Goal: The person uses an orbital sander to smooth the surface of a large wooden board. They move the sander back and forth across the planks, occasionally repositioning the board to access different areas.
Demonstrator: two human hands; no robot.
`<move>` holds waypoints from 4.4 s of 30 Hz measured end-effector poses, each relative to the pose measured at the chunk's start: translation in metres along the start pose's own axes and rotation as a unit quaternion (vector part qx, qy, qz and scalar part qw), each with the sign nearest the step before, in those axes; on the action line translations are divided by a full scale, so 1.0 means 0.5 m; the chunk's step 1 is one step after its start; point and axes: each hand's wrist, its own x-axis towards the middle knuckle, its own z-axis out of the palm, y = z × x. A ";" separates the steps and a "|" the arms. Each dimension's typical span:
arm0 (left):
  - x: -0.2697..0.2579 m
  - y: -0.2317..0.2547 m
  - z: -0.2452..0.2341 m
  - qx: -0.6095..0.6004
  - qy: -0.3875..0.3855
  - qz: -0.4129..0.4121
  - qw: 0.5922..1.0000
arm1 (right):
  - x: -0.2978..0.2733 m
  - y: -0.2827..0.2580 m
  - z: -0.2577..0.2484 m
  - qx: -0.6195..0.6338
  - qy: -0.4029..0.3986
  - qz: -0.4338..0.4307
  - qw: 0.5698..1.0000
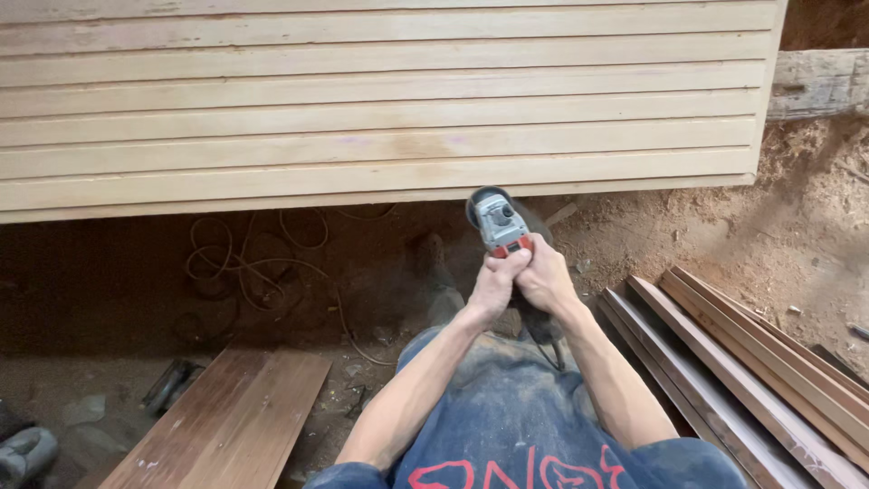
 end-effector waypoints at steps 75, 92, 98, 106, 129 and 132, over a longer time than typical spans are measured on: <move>-0.016 -0.015 -0.035 0.072 -0.008 0.039 0.997 | 0.009 0.001 0.001 -0.003 -0.038 0.013 0.999; -0.106 0.136 -0.374 -0.024 0.096 0.040 0.994 | -0.002 -0.305 0.292 -0.112 -0.123 -0.016 0.986; -0.090 0.116 -0.283 0.029 0.069 0.039 0.996 | -0.008 -0.209 0.238 -0.062 -0.060 -0.012 0.996; -0.062 0.130 -0.117 0.076 -0.024 0.054 0.995 | -0.014 -0.067 0.125 0.003 0.010 0.016 1.000; -0.065 0.072 -0.184 0.067 0.004 0.039 0.997 | -0.014 -0.104 0.149 -0.007 -0.024 0.027 0.999; -0.041 0.058 -0.125 0.079 -0.012 0.028 0.996 | -0.012 -0.071 0.097 0.010 -0.007 0.039 0.999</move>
